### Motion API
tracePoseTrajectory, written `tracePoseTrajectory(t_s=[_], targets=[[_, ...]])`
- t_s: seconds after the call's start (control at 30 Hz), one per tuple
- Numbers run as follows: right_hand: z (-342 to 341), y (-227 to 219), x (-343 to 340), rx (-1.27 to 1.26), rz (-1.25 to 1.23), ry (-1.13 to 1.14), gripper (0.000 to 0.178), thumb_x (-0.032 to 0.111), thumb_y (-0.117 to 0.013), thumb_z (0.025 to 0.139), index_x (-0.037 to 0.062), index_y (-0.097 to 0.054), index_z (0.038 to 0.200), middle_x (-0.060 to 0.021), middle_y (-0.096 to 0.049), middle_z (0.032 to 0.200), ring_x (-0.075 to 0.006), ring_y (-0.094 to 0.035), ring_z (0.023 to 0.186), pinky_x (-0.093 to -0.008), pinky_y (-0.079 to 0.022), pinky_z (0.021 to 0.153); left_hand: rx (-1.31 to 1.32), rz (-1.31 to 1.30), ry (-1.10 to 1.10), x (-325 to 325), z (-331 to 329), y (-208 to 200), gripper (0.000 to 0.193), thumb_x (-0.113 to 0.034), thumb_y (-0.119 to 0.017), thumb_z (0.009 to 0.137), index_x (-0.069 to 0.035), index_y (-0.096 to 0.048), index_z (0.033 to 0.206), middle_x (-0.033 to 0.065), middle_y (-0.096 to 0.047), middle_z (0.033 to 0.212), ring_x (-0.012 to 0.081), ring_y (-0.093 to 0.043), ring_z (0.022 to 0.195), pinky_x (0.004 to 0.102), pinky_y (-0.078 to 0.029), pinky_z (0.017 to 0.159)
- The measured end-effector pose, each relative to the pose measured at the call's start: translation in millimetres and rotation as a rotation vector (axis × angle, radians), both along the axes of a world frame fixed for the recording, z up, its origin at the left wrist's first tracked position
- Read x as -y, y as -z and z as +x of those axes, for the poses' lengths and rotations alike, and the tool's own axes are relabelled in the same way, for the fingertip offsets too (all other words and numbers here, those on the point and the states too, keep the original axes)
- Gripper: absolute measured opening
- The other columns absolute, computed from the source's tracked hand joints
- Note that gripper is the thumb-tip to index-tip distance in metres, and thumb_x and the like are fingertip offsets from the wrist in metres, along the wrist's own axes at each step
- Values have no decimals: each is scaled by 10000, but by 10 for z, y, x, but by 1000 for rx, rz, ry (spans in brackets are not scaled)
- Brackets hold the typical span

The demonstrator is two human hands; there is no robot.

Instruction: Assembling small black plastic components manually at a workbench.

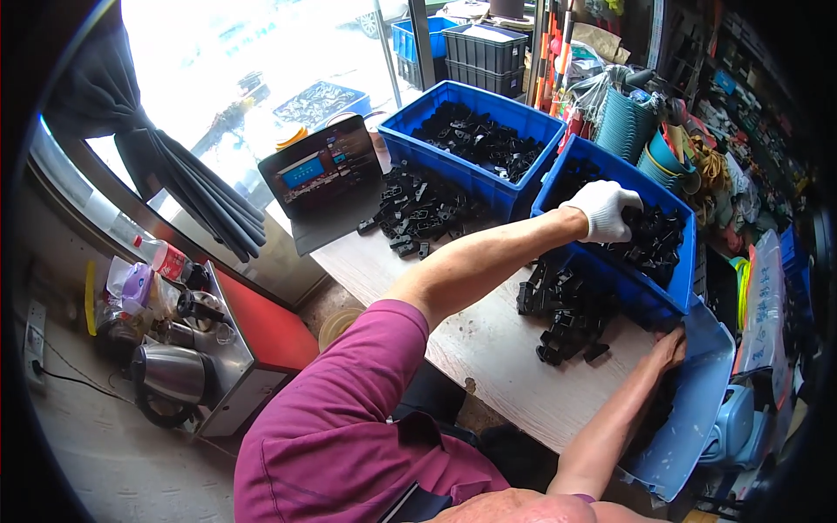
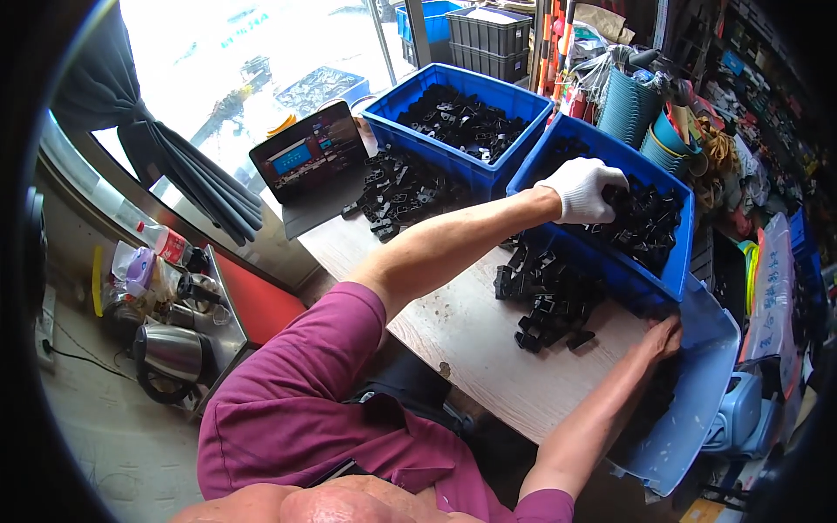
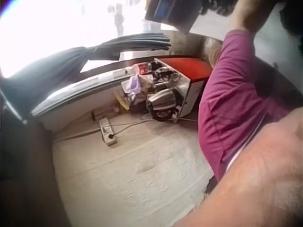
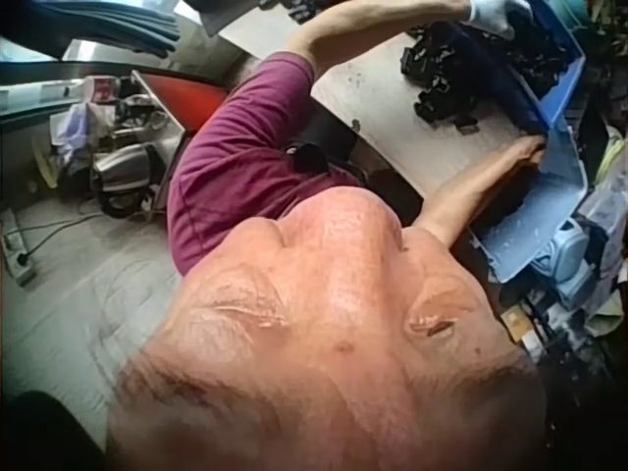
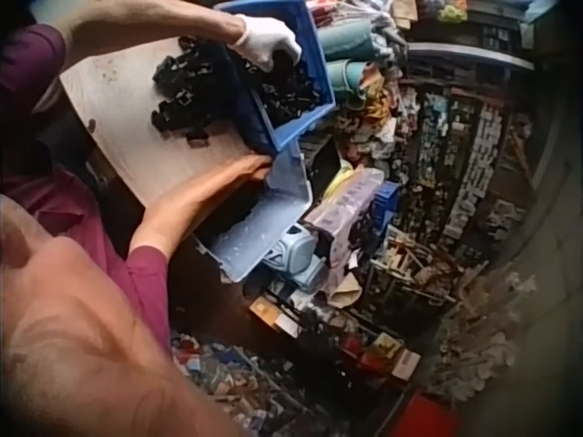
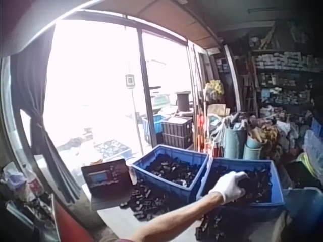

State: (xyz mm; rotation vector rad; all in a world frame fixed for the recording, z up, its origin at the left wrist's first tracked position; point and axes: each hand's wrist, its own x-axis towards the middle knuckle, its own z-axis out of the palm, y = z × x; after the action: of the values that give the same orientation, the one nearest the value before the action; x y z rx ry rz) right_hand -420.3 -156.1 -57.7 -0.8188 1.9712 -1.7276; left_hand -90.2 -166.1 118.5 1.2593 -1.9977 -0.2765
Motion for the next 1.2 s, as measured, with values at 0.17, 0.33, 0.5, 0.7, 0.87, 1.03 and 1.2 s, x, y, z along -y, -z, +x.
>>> tracePoseTrajectory(t_s=[0.17, 0.33, 0.5, 0.7, 0.87, 1.03, 1.2], targets=[[-13, 11, -92, -40, -75, -3, 398, 448, -637, 917, 66, -747, 940, -63, -652, 684, -171, -615, 640, -309, -497, 581, -90, -194, -59, -448, -8, -36, 369, -240, -786, 681, -131, -727, 1029, 147, -678, 918, 356, -671, 908, 432, -563, 815], [118, -147, -71, 198, -267, 15, 224, 236, -622, 950, 30, -708, 960, -99, -684, 844, -190, -609, 662, -314, -503, 582, -123, -297, -23, -846, -1, 47, 361, -193, -804, 717, -129, -712, 1060, 135, -686, 978, 344, -668, 927, 411, -572, 800], [244, -227, 3, 226, -215, -31, 259, 338, -651, 941, 89, -717, 963, -53, -647, 732, -143, -558, 548, -294, -466, 491, -35, -259, -22, -1213, 49, 372, 387, -204, -820, 744, -170, -710, 1114, 229, -650, 1174, 392, -700, 919, 406, -591, 793], [254, -326, -116, 34, -82, 18, 394, 386, -601, 933, 9, -713, 921, -102, -668, 685, -174, -617, 592, -332, -513, 593, 239, -207, -89, -1249, -97, 814, 527, -180, -789, 703, -189, -688, 1220, 206, -610, 1275, 409, -599, 1149, 483, -538, 912], [370, -468, -260, 108, -28, -14, 368, 352, -587, 937, 13, -716, 875, -79, -668, 714, -163, -613, 610, -333, -506, 602, 246, -259, -61, -1279, -113, 863, 500, -181, -773, 753, -189, -675, 1244, 208, -582, 1327, 413, -582, 1147, 511, -517, 909], [337, -502, -303, 95, -1, -81, 378, 368, -585, 947, 17, -720, 909, -77, -659, 716, -155, -585, 622, -330, -480, 594, 175, -382, -2, -1209, -104, 757, 281, -71, -704, 807, -118, -722, 1084, 142, -684, 1147, 344, -635, 1029, 452, -517, 846], [384, -453, -284, 138, -59, -61, 364, 350, -605, 945, 2, -710, 931, -85, -650, 724, -157, -572, 611, -324, -462, 575, 47, -450, 82, -1174, -24, 452, 171, -22, -714, 828, -73, -733, 990, 92, -737, 966, 297, -686, 929, 386, -565, 807]])
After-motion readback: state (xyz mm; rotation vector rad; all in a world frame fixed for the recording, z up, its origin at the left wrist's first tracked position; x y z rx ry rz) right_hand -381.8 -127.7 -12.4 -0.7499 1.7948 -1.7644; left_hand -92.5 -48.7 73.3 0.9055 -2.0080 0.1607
